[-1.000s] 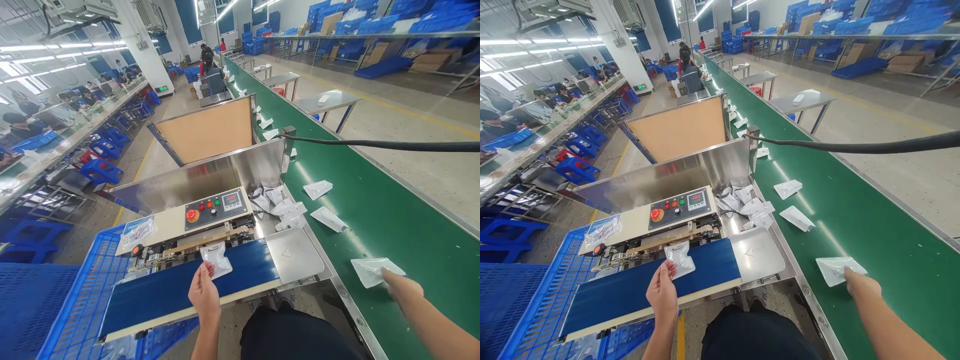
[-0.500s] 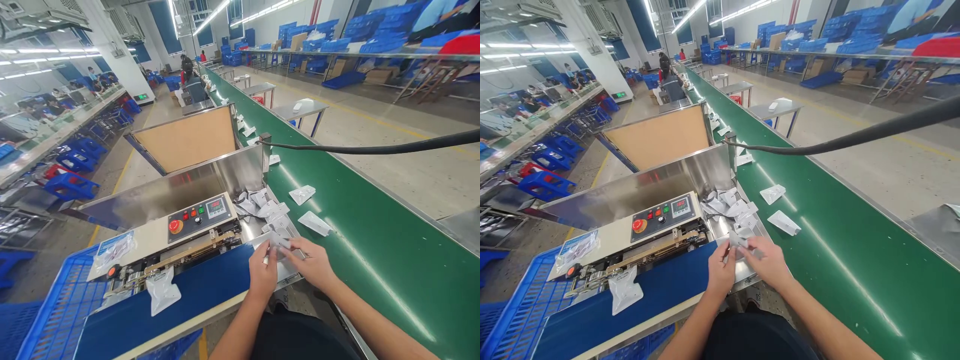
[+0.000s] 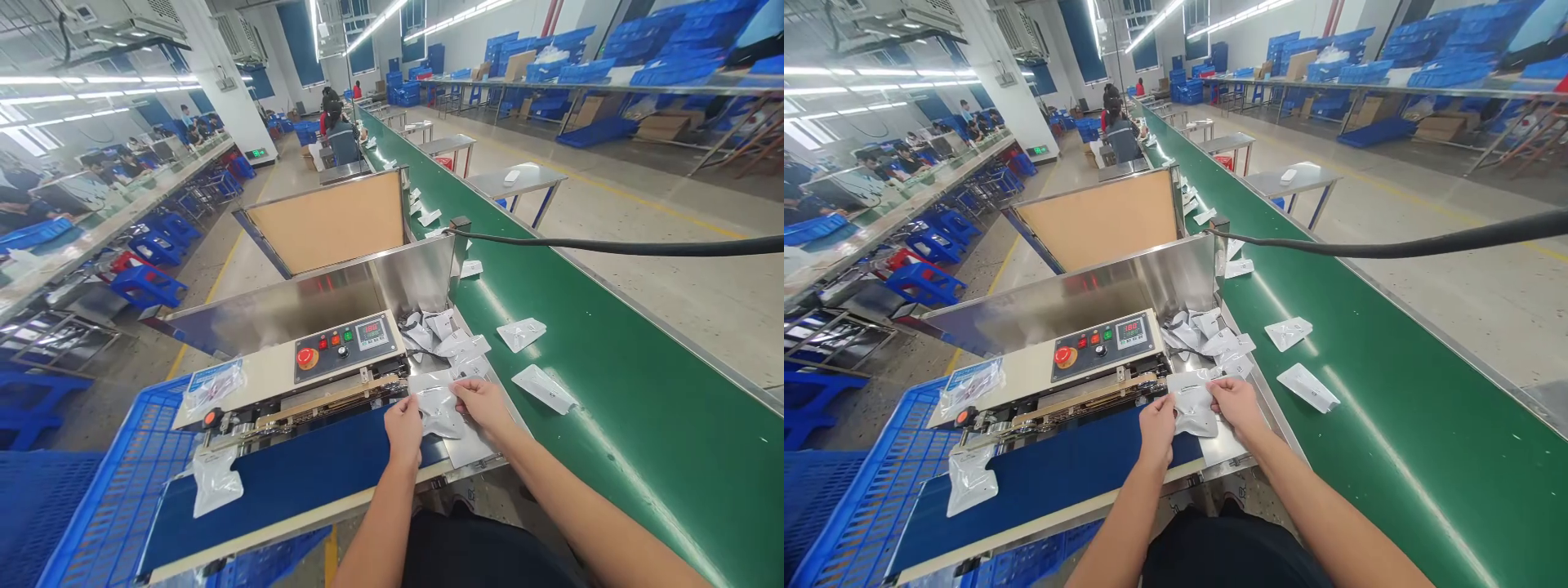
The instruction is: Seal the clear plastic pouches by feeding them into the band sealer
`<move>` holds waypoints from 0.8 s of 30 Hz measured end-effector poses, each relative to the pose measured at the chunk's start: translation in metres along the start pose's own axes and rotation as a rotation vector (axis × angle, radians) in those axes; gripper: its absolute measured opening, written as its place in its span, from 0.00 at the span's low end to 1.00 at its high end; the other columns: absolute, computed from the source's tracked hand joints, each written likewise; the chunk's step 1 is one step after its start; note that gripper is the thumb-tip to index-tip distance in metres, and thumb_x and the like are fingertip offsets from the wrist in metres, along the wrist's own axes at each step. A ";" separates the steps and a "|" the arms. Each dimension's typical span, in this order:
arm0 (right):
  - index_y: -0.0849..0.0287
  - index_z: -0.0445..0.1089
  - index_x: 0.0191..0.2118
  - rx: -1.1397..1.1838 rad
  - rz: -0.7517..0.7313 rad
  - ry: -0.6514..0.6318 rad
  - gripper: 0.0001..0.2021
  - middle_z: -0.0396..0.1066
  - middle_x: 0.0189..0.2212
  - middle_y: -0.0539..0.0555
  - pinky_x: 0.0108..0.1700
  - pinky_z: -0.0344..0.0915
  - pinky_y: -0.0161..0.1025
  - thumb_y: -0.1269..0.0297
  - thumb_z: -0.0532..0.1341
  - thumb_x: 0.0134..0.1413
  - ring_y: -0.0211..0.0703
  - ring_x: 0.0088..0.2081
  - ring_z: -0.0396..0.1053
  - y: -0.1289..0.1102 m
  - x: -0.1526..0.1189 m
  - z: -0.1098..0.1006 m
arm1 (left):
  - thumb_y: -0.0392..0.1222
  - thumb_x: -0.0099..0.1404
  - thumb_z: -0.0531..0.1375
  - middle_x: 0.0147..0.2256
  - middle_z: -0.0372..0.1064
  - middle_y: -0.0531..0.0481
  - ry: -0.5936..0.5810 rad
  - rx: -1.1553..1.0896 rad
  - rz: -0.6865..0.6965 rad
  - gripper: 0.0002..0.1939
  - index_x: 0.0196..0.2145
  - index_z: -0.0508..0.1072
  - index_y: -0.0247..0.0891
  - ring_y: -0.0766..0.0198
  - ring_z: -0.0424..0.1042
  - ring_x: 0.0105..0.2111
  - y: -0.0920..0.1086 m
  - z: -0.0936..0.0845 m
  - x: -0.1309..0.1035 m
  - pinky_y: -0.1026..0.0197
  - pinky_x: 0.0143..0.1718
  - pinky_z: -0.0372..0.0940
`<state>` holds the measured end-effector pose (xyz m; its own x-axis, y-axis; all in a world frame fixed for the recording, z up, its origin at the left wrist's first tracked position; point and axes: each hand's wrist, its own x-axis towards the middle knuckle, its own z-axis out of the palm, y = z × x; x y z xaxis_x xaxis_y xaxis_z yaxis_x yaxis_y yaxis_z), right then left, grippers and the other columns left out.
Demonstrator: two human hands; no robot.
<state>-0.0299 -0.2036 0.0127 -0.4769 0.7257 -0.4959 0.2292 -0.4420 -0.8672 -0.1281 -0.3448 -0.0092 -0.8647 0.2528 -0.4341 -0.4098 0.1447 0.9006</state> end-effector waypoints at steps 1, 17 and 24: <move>0.59 0.78 0.26 -0.002 -0.001 -0.017 0.13 0.73 0.19 0.51 0.25 0.71 0.36 0.58 0.77 0.38 0.38 0.20 0.69 -0.001 0.003 0.008 | 0.63 0.52 0.74 0.26 0.77 0.45 0.012 -0.012 -0.008 0.28 0.34 0.86 0.31 0.59 0.73 0.26 0.000 -0.004 0.005 0.58 0.31 0.69; 0.60 0.82 0.42 -0.181 -0.174 0.197 0.20 0.81 0.32 0.59 0.38 0.73 0.44 0.49 0.68 0.53 0.50 0.33 0.77 -0.001 0.042 -0.044 | 0.51 0.64 0.71 0.43 0.84 0.41 0.390 -0.009 0.079 0.19 0.48 0.84 0.36 0.48 0.83 0.45 0.005 -0.128 0.007 0.47 0.49 0.78; 0.59 0.81 0.35 -0.990 0.378 0.612 0.09 0.77 0.51 0.77 0.49 0.69 0.61 0.63 0.69 0.45 0.78 0.57 0.73 0.053 0.067 -0.229 | 0.60 0.67 0.67 0.46 0.83 0.38 0.543 0.089 0.263 0.25 0.50 0.83 0.36 0.45 0.83 0.47 0.005 -0.157 -0.028 0.43 0.53 0.77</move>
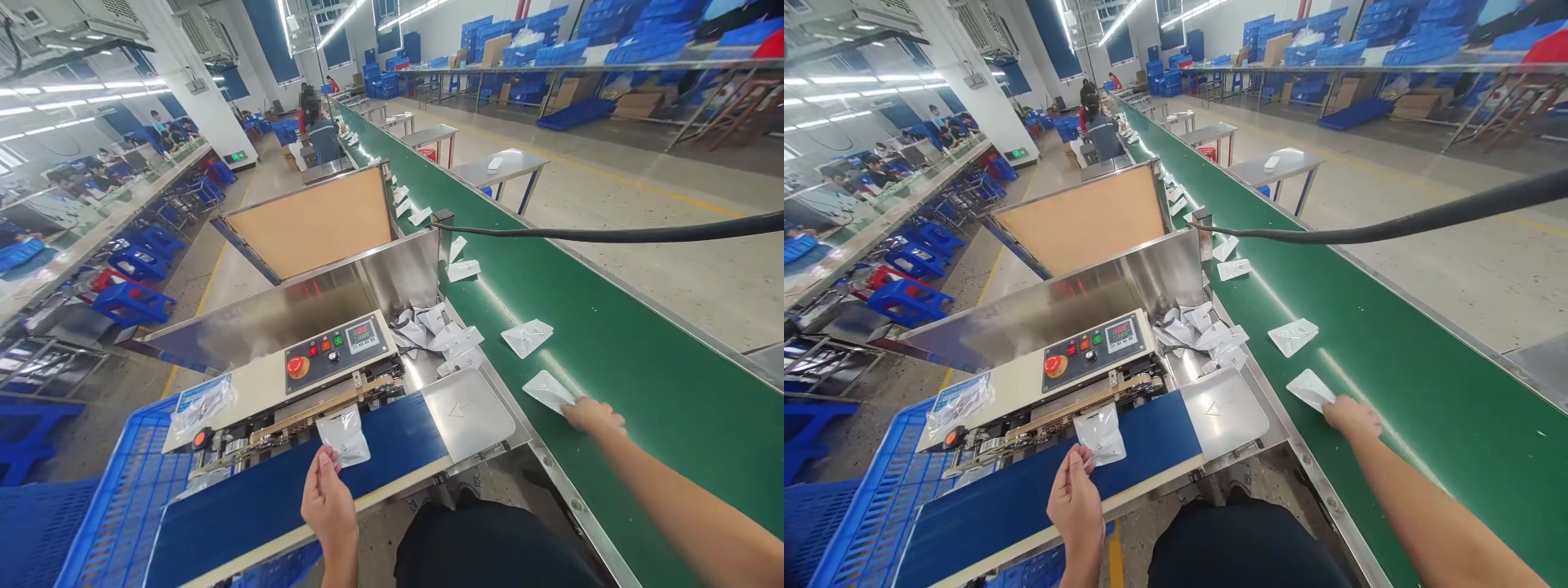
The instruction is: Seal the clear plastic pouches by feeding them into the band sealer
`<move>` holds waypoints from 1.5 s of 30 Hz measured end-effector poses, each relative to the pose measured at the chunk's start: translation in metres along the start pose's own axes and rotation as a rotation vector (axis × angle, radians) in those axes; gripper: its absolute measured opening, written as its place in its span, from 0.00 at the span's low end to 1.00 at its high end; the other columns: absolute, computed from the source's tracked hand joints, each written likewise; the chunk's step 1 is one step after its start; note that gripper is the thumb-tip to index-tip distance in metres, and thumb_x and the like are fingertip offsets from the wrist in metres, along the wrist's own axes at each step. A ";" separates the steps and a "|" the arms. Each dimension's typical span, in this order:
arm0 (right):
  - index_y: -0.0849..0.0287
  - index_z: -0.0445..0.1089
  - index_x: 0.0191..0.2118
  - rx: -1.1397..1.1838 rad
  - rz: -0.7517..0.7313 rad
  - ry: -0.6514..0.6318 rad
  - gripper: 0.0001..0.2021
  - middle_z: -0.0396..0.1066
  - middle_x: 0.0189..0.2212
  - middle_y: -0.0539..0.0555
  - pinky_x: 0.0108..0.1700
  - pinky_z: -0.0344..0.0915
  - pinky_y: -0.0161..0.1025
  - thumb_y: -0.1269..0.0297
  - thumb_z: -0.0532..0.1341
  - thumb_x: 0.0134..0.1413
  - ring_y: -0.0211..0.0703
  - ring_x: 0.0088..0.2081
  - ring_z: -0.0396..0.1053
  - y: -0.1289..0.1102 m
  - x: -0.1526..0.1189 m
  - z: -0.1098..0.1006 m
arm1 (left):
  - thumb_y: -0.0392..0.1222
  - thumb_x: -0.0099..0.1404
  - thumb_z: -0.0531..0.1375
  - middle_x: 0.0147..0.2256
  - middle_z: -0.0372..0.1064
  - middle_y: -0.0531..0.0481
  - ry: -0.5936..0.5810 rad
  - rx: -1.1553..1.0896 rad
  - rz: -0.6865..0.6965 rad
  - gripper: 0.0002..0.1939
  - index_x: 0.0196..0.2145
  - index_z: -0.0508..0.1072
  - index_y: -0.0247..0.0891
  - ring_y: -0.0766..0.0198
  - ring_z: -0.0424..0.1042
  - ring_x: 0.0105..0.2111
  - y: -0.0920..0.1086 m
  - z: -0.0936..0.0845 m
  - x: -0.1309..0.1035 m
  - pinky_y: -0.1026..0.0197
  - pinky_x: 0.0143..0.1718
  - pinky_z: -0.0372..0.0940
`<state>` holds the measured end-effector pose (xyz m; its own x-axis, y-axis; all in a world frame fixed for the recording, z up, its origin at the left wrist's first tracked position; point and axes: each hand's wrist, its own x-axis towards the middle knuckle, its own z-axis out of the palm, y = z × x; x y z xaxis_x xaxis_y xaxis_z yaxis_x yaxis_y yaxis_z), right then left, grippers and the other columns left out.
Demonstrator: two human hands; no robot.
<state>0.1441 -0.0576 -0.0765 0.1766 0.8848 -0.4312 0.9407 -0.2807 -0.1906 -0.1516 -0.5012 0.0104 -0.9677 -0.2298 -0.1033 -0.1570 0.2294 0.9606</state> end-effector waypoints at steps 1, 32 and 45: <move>0.58 0.79 0.30 -0.054 -0.013 -0.057 0.05 0.79 0.46 0.75 0.46 0.69 0.59 0.63 0.68 0.46 0.75 0.53 0.76 0.009 0.004 -0.001 | 0.61 0.66 0.67 0.45 0.83 0.38 -0.031 0.000 0.013 0.26 0.49 0.83 0.36 0.45 0.83 0.45 0.002 0.002 -0.003 0.44 0.52 0.78; 0.55 0.82 0.47 0.651 -1.090 -0.455 0.17 0.82 0.44 0.60 0.49 0.74 0.50 0.51 0.63 0.64 0.54 0.43 0.78 -0.102 -0.198 0.004 | 0.51 0.79 0.56 0.45 0.84 0.40 -0.842 0.026 0.497 0.19 0.46 0.86 0.41 0.51 0.82 0.46 0.029 0.132 -0.101 0.53 0.51 0.74; 0.60 0.76 0.30 0.823 -0.544 -0.544 0.25 0.73 0.23 0.52 0.27 0.60 0.37 0.38 0.68 0.49 0.41 0.24 0.64 -0.125 -0.193 0.022 | 0.59 0.57 0.71 0.28 0.79 0.43 -0.577 -0.127 -0.293 0.24 0.35 0.87 0.32 0.55 0.75 0.28 0.012 0.150 -0.071 0.59 0.30 0.68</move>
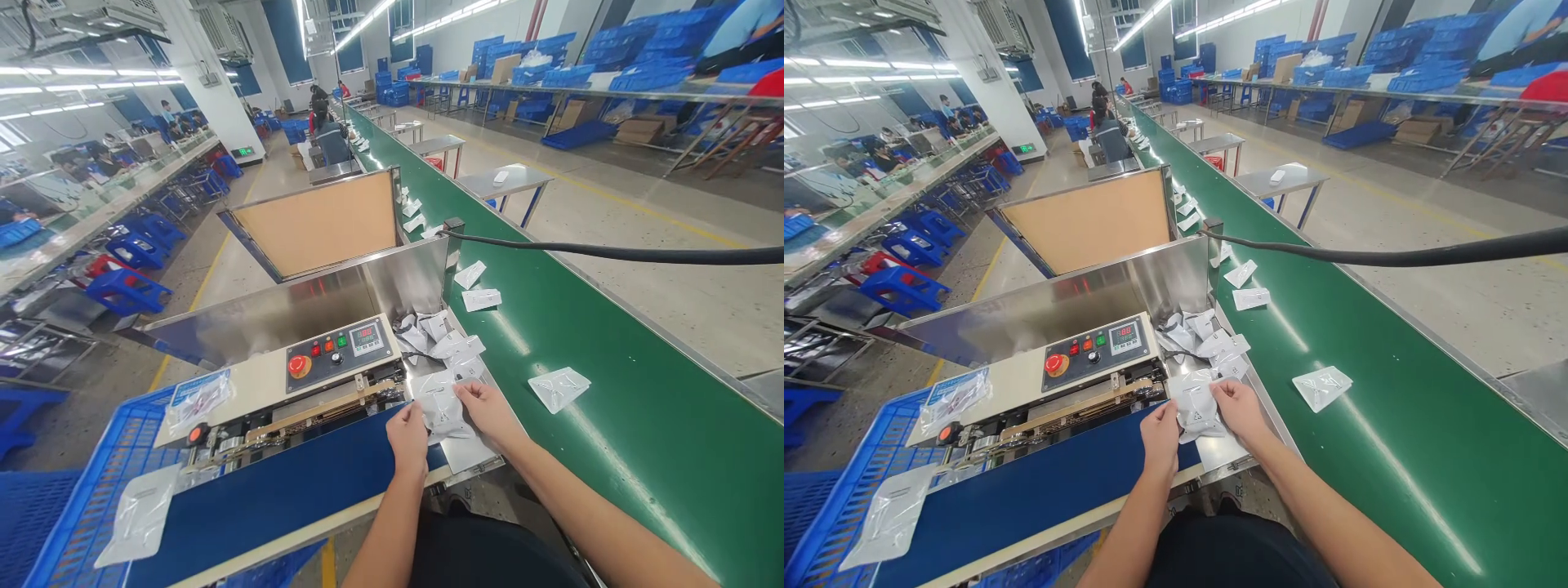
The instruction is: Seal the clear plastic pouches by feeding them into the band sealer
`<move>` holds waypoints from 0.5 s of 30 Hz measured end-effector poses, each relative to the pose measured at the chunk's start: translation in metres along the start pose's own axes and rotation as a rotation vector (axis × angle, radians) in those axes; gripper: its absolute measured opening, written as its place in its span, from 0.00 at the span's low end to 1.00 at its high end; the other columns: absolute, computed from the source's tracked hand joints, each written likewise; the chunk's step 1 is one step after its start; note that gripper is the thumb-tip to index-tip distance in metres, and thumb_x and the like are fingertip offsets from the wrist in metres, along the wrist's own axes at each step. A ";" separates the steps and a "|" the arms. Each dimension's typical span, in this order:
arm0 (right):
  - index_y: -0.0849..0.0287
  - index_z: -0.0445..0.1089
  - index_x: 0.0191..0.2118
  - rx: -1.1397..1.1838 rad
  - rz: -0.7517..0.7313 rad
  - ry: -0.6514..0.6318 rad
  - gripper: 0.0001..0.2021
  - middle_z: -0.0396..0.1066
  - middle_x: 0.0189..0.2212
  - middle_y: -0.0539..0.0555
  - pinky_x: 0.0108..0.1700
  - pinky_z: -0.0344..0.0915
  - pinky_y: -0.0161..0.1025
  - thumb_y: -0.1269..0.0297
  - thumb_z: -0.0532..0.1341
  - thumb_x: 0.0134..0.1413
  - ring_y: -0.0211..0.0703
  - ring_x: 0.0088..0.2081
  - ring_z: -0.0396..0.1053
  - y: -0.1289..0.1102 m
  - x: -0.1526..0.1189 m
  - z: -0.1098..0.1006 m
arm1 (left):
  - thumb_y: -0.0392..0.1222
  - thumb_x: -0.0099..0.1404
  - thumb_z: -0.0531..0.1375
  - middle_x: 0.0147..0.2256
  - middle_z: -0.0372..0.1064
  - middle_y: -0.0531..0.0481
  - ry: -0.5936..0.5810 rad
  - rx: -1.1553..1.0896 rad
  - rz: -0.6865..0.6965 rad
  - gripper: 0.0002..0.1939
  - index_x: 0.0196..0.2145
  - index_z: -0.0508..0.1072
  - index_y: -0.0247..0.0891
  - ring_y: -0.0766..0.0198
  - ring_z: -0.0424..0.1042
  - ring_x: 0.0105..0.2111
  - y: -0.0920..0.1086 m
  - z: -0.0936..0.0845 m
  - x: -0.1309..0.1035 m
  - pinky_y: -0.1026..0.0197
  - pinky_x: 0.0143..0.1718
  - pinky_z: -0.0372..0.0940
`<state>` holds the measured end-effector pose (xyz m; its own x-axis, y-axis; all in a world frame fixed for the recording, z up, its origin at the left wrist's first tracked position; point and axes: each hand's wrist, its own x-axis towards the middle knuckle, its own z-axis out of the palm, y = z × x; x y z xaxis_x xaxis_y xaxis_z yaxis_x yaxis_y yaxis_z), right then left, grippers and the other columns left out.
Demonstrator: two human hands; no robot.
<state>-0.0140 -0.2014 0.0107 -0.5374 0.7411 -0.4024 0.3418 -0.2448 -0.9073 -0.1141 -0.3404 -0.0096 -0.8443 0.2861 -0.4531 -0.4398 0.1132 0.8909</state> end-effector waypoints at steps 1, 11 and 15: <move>0.59 0.75 0.28 -0.012 0.002 0.005 0.24 0.71 0.21 0.51 0.26 0.57 0.36 0.39 0.68 0.49 0.40 0.23 0.62 -0.002 0.003 0.006 | 0.58 0.55 0.73 0.26 0.77 0.45 0.020 -0.033 -0.026 0.23 0.34 0.86 0.32 0.57 0.74 0.26 0.002 -0.002 0.004 0.59 0.28 0.67; 0.57 0.71 0.23 -0.098 0.068 -0.219 0.19 0.68 0.18 0.49 0.23 0.59 0.34 0.47 0.68 0.52 0.35 0.20 0.60 -0.012 0.008 0.086 | 0.58 0.49 0.75 0.25 0.76 0.48 0.166 -0.132 -0.043 0.25 0.33 0.85 0.31 0.61 0.72 0.25 0.016 -0.073 0.016 0.62 0.26 0.66; 0.59 0.80 0.32 -0.129 0.012 -0.236 0.21 0.73 0.22 0.53 0.25 0.61 0.37 0.43 0.66 0.55 0.40 0.22 0.65 -0.014 0.013 0.053 | 0.51 0.56 0.75 0.36 0.83 0.42 0.261 -0.194 0.000 0.19 0.39 0.85 0.33 0.52 0.82 0.36 0.020 -0.110 0.011 0.54 0.38 0.77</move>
<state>-0.0666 -0.2211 0.0118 -0.6921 0.5689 -0.4442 0.4370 -0.1596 -0.8852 -0.1662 -0.4395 0.0002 -0.8835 0.0299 -0.4676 -0.4684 -0.0774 0.8801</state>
